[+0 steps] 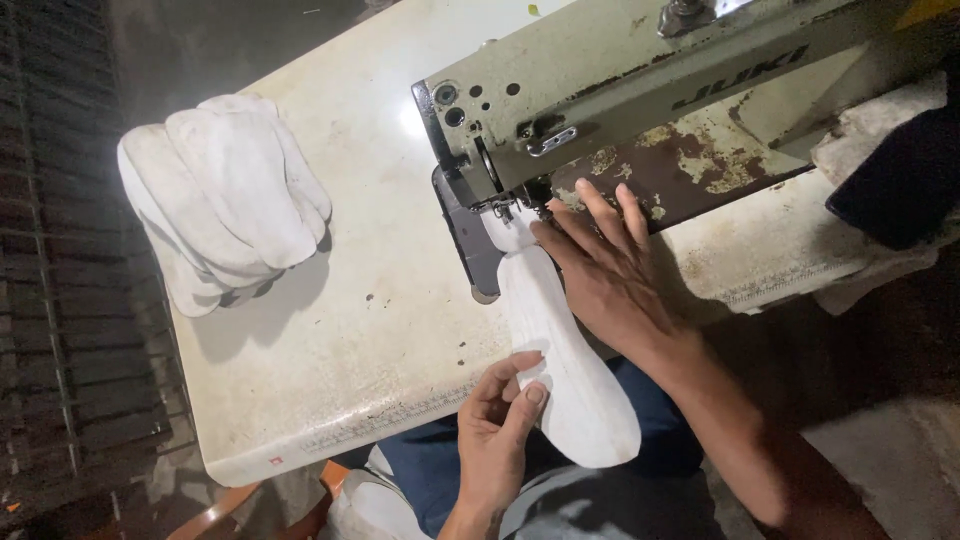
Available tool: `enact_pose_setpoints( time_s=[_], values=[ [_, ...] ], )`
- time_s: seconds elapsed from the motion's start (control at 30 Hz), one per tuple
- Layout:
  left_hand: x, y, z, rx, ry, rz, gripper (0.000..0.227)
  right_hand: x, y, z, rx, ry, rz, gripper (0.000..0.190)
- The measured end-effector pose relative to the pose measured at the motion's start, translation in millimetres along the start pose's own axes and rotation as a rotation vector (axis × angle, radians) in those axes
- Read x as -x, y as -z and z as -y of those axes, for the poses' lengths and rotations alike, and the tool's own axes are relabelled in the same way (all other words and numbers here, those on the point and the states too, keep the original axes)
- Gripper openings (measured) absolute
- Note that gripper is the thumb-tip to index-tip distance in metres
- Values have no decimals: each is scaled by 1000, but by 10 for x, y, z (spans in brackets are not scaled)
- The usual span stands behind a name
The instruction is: Using an industrial sewing machine to stitch the perimeter of shoe insoles at a rapid pace.
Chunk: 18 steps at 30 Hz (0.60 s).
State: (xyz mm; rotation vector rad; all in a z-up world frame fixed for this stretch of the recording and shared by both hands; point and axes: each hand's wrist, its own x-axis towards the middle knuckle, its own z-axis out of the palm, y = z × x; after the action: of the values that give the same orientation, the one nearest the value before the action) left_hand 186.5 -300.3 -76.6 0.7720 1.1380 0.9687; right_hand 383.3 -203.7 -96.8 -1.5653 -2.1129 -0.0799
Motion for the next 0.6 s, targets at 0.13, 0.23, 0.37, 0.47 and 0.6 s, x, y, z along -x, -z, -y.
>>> enact_pose_setpoints(
  time_s=[0.13, 0.23, 0.37, 0.47, 0.6],
  values=[
    [-62, -103, -63, -2, -39, 3, 30, -39, -9, -23, 11, 6, -26, 58],
    [-96, -167, -155, -22, -42, -1, 32, -57, 60, -62, -50, -11, 45, 56],
    [-162, -216, -146, 60, -27, -27, 30, -26, 42, -122, -113, 36, -23, 51],
    [-209, -230, -141, 104, -22, -31, 30, -1, 17, -181, -159, 108, -17, 52],
    [-259, -247, -194, 104, -56, -53, 33, 39, 78, -196, -300, 209, -2, 53]
  ],
)
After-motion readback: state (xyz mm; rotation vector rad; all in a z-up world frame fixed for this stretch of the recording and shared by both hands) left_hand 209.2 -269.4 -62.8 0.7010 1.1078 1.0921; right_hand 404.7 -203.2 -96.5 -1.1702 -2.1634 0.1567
